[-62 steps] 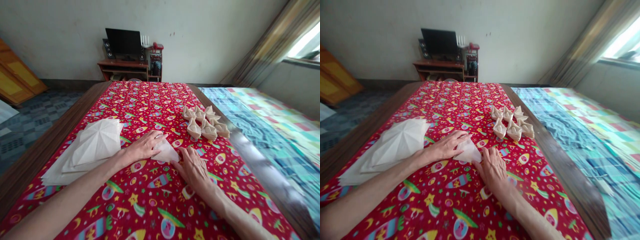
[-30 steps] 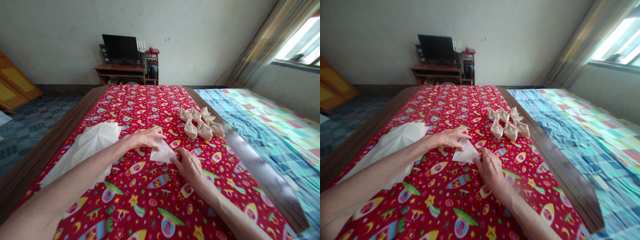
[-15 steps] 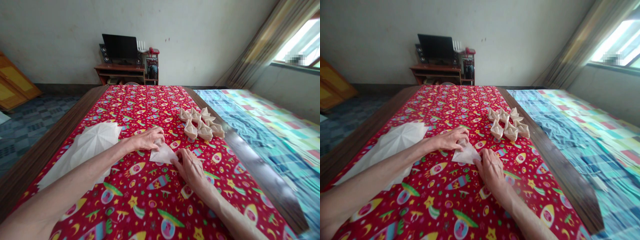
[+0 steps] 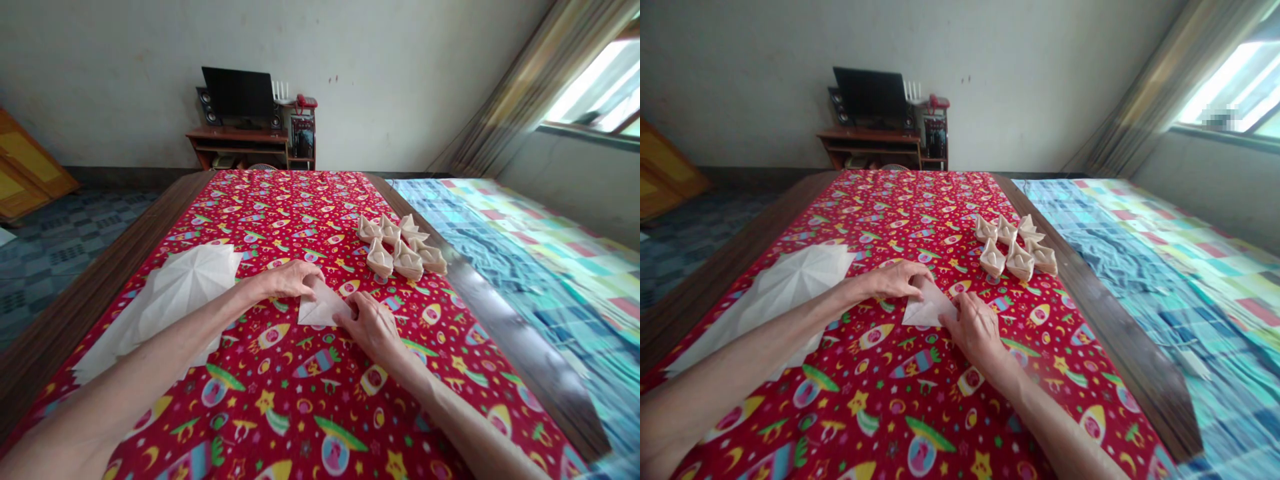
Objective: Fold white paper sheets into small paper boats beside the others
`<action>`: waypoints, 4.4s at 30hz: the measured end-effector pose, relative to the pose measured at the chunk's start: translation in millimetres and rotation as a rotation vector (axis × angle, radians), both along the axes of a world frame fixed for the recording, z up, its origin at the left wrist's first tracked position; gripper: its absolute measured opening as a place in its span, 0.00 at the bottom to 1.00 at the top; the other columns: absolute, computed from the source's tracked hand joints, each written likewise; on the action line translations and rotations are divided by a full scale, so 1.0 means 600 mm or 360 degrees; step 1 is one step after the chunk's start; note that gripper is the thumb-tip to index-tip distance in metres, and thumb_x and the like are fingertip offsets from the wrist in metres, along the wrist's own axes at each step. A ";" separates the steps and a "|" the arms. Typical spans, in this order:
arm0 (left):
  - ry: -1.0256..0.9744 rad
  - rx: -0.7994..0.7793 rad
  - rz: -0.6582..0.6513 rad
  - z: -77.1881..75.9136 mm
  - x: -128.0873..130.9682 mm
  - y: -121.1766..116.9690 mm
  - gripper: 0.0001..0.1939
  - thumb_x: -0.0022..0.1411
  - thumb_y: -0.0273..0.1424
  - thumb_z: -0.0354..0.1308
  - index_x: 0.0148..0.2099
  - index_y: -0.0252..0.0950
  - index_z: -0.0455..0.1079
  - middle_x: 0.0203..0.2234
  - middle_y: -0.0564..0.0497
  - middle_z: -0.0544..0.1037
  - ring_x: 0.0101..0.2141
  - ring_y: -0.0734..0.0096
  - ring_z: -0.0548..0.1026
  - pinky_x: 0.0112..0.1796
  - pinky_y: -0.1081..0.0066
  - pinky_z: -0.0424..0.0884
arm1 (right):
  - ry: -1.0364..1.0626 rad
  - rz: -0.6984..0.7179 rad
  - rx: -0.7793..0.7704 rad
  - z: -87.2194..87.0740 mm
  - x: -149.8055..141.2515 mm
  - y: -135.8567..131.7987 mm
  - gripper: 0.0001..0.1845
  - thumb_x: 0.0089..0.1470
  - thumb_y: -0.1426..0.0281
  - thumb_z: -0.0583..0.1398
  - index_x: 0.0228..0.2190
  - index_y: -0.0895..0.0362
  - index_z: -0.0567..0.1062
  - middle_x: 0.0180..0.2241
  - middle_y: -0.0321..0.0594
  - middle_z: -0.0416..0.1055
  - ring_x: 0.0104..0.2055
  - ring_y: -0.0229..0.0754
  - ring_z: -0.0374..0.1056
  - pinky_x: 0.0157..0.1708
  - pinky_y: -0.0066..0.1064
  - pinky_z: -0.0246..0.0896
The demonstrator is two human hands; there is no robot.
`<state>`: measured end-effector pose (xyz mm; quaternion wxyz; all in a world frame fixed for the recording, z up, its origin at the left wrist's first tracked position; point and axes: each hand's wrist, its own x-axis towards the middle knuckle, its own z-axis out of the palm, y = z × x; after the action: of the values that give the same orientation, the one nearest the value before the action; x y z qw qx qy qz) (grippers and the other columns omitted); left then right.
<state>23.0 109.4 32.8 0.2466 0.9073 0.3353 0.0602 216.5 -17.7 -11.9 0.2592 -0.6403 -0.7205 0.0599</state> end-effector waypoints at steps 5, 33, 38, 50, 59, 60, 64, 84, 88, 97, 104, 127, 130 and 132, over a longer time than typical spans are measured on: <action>-0.0101 0.0029 0.0220 -0.008 -0.024 -0.021 0.09 0.49 0.29 0.60 0.35 0.38 0.75 0.25 0.57 0.76 0.28 0.74 0.72 0.28 0.78 0.61 | 0.0113 0.0223 -0.0243 0.030 -0.001 0.037 0.09 0.47 0.70 0.61 0.20 0.56 0.66 0.22 0.31 0.65 0.26 0.34 0.60 0.26 0.26 0.48; -0.0507 0.0360 0.0120 -0.061 -0.080 -0.063 0.07 0.59 0.21 0.54 0.30 0.35 0.67 0.29 0.53 0.70 0.34 0.72 0.69 0.38 0.74 0.65 | -0.0065 0.0722 0.0209 0.016 0.022 0.051 0.12 0.61 0.71 0.52 0.29 0.57 0.72 0.31 0.41 0.69 0.36 0.41 0.60 0.35 0.31 0.59; -0.0389 0.0514 0.0030 -0.063 -0.090 -0.072 0.08 0.63 0.21 0.50 0.33 0.35 0.67 0.31 0.52 0.70 0.37 0.70 0.68 0.41 0.71 0.66 | -0.0258 0.0880 0.0332 0.023 0.034 0.041 0.13 0.62 0.72 0.50 0.37 0.57 0.74 0.34 0.43 0.69 0.39 0.42 0.59 0.38 0.33 0.60; 0.0140 0.0879 -0.0121 -0.025 -0.101 -0.124 0.13 0.63 0.21 0.49 0.48 0.36 0.68 0.42 0.48 0.73 0.45 0.64 0.69 0.50 0.61 0.65 | -0.0631 0.0944 0.0328 0.042 0.025 0.023 0.14 0.63 0.73 0.48 0.37 0.59 0.73 0.34 0.46 0.69 0.40 0.46 0.59 0.37 0.37 0.62; 0.0048 0.0815 -0.0003 -0.039 -0.058 -0.177 0.26 0.60 0.19 0.43 0.61 0.30 0.58 0.59 0.42 0.63 0.61 0.62 0.56 0.60 0.57 0.56 | -0.0674 0.0908 0.0351 0.041 0.017 0.015 0.13 0.61 0.75 0.49 0.36 0.58 0.73 0.33 0.47 0.69 0.40 0.47 0.60 0.40 0.38 0.62; 0.0039 0.0773 -0.0025 -0.040 -0.050 -0.179 0.25 0.63 0.23 0.44 0.62 0.30 0.57 0.60 0.42 0.61 0.62 0.62 0.55 0.60 0.58 0.57 | -0.0697 0.0906 0.0354 0.040 0.017 0.015 0.13 0.61 0.75 0.49 0.36 0.59 0.73 0.34 0.47 0.69 0.40 0.47 0.60 0.40 0.38 0.62; 0.0017 0.0681 -0.0071 -0.043 -0.028 -0.184 0.24 0.68 0.35 0.44 0.63 0.32 0.54 0.61 0.42 0.59 0.62 0.60 0.54 0.59 0.58 0.57 | -0.0753 0.0867 0.0380 0.038 0.017 0.011 0.12 0.60 0.76 0.51 0.38 0.60 0.73 0.35 0.48 0.70 0.42 0.48 0.60 0.39 0.39 0.62; 0.0131 0.0711 -0.0036 -0.055 -0.074 -0.178 0.24 0.68 0.33 0.43 0.65 0.35 0.51 0.63 0.46 0.54 0.63 0.64 0.51 0.61 0.59 0.50 | -0.0528 0.0849 0.0075 0.021 0.024 -0.035 0.28 0.63 0.64 0.49 0.60 0.62 0.56 0.61 0.49 0.54 0.64 0.50 0.46 0.61 0.53 0.47; 0.0169 0.0746 0.0022 -0.055 -0.101 -0.180 0.23 0.68 0.32 0.43 0.64 0.36 0.53 0.63 0.47 0.55 0.62 0.64 0.53 0.60 0.57 0.51 | -0.0455 0.0782 0.0088 0.019 0.029 -0.036 0.24 0.64 0.65 0.49 0.59 0.59 0.60 0.59 0.46 0.59 0.63 0.48 0.50 0.60 0.51 0.47; -0.0325 0.0768 0.0264 -0.054 -0.105 -0.134 0.13 0.66 0.29 0.49 0.45 0.37 0.74 0.45 0.47 0.77 0.47 0.65 0.73 0.49 0.63 0.69 | -0.0241 0.0685 0.0337 0.024 0.013 0.002 0.13 0.62 0.68 0.52 0.35 0.57 0.75 0.41 0.43 0.75 0.47 0.44 0.68 0.48 0.40 0.60; -0.0184 0.0572 0.0279 -0.050 -0.070 -0.064 0.27 0.52 0.39 0.65 0.54 0.38 0.66 0.44 0.46 0.71 0.49 0.59 0.68 0.50 0.61 0.65 | -0.0218 0.0453 0.0212 0.021 0.000 0.034 0.07 0.56 0.65 0.59 0.33 0.55 0.72 0.36 0.43 0.70 0.40 0.45 0.65 0.39 0.37 0.62; -0.0522 0.0258 0.0462 0.010 -0.053 -0.087 0.02 0.53 0.25 0.59 0.29 0.35 0.69 0.25 0.55 0.72 0.29 0.74 0.70 0.31 0.76 0.64 | 0.0462 0.0625 0.0132 0.058 0.006 0.069 0.03 0.51 0.73 0.60 0.28 0.56 0.75 0.26 0.35 0.70 0.28 0.36 0.65 0.28 0.27 0.59; -0.0663 0.0832 0.0432 0.024 -0.051 -0.102 0.06 0.56 0.21 0.54 0.31 0.35 0.68 0.29 0.52 0.73 0.34 0.69 0.71 0.38 0.71 0.65 | 0.0324 0.0691 0.0522 0.084 0.004 0.067 0.06 0.55 0.74 0.57 0.28 0.55 0.74 0.29 0.39 0.71 0.33 0.39 0.65 0.33 0.30 0.59; -0.0539 0.1123 0.0422 0.025 -0.051 -0.111 0.09 0.57 0.18 0.52 0.33 0.36 0.68 0.31 0.51 0.74 0.37 0.66 0.71 0.40 0.67 0.65 | 0.0091 0.0720 0.0669 0.089 0.004 0.065 0.08 0.57 0.73 0.55 0.30 0.56 0.74 0.31 0.40 0.71 0.35 0.40 0.63 0.35 0.32 0.58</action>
<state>-7.8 42.8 48.0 -0.0377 0.8623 0.3628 0.3512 218.9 21.2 41.7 0.3863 -0.3941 -0.8338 -0.0161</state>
